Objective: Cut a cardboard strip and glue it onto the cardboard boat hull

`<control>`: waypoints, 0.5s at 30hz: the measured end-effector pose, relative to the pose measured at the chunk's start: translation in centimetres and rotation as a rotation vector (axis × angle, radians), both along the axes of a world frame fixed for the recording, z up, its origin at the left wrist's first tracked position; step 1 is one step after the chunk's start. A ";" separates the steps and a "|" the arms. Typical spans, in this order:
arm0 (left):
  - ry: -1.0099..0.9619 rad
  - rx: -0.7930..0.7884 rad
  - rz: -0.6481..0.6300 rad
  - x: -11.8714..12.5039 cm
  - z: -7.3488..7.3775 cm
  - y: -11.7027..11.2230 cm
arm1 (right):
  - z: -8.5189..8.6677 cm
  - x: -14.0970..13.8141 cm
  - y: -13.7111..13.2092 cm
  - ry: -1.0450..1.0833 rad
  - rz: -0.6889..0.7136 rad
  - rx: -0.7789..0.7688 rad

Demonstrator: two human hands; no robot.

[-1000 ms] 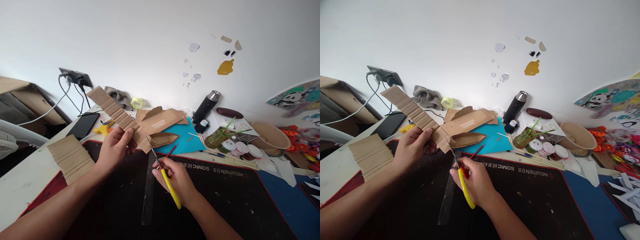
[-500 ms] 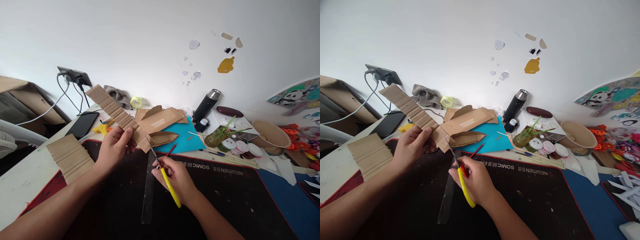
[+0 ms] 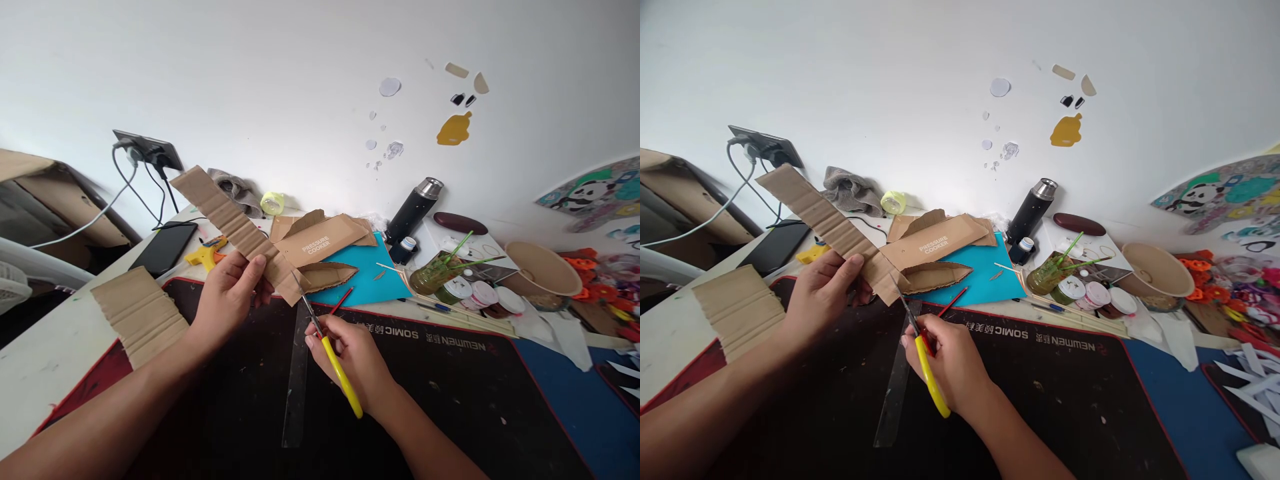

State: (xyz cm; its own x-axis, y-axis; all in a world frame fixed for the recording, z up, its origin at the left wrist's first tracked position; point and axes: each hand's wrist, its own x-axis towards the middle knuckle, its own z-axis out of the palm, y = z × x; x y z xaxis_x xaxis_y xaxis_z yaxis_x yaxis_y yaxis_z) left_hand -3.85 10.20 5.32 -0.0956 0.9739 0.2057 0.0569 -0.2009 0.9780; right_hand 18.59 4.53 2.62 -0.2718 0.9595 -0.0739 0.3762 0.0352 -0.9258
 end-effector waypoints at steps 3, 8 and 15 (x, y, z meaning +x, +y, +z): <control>-0.003 0.002 -0.005 0.0 0.1 0.0 | 0.1 -0.1 0.0 -0.005 0.001 0.016; -0.004 0.002 -0.004 0.1 0.2 -0.1 | 0.1 -0.2 0.0 -0.031 -0.005 0.048; 0.008 -0.006 -0.018 0.0 0.2 0.0 | -0.2 0.0 -0.1 -0.051 -0.010 0.080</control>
State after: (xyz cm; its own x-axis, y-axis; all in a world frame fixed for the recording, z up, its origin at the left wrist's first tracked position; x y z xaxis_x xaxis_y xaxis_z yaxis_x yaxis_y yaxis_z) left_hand -3.88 10.17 5.54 -0.0764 0.9768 0.2002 0.0615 -0.1958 0.9787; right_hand 18.54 4.44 2.40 -0.2601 0.9655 -0.0106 0.4232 0.1042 -0.9000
